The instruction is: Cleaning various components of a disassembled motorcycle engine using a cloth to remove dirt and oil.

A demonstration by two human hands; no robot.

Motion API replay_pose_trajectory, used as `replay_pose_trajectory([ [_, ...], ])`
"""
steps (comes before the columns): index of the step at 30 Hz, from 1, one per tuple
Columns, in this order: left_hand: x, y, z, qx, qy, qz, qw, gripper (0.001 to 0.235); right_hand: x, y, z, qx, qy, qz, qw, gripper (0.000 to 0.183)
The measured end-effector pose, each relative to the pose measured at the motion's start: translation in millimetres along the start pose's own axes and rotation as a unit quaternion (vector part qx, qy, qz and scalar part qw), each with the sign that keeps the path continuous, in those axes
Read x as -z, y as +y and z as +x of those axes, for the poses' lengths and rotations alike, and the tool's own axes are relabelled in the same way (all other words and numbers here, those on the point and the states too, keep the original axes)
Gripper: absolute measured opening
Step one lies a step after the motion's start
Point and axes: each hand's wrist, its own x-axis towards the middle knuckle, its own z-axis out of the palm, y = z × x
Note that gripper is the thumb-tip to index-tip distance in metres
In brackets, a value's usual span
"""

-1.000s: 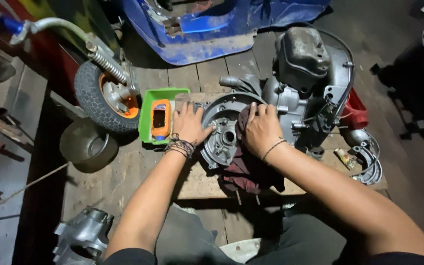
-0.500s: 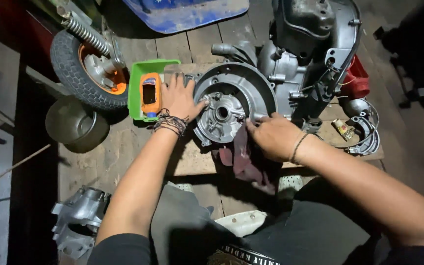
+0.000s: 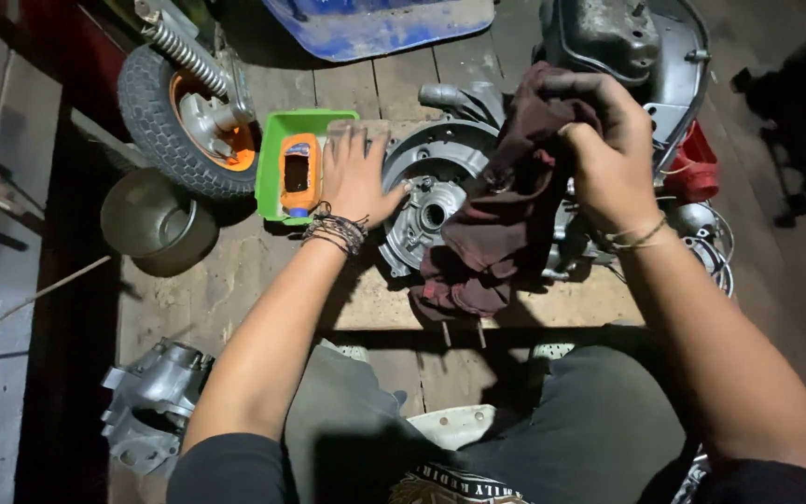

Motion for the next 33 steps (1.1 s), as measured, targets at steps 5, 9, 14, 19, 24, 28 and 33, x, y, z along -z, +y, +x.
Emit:
replay_pose_trajectory([
  [5, 25.7, 21.9, -9.5, -0.095, 0.043, -0.343, 0.934, 0.079, -30.2, -1.7, 9.4, -0.04, -0.104, 0.065, 0.992, 0.056],
  [9, 24.0, 21.1, -6.1, -0.191, -0.026, -0.565, 0.802, 0.045, -32.3, -23.0, 23.6, -0.103, -0.3, 0.015, 0.948, 0.068],
  [14, 23.6, -21.2, -8.6, -0.06, -0.006, -0.661, 0.748, 0.029, -18.0, 1.9, 27.3, -0.124, -0.187, -0.028, 0.974, 0.033],
  [19, 26.1, -52.4, -6.2, -0.003, 0.152, -0.683, 0.715, 0.016, -31.3, -4.4, 21.4, -0.083, -0.227, -0.167, 0.956, 0.031],
  [24, 50.3, -38.5, -21.0, 0.056, 0.171, -0.73, 0.66, 0.018, -64.9, 0.0, 8.8, -0.067, -0.336, -0.233, 0.91, 0.045],
  [28, 59.3, 2.3, -31.3, 0.048, 0.187, -0.745, 0.638, 0.02, -90.6, 15.4, -0.4, -0.005, -0.295, -0.184, 0.938, 0.046],
  [33, 29.6, -10.5, -18.1, -0.045, 0.158, -0.696, 0.699, 0.032, -99.2, 22.5, 0.9, 0.032, -0.226, -0.074, 0.971, 0.017],
])
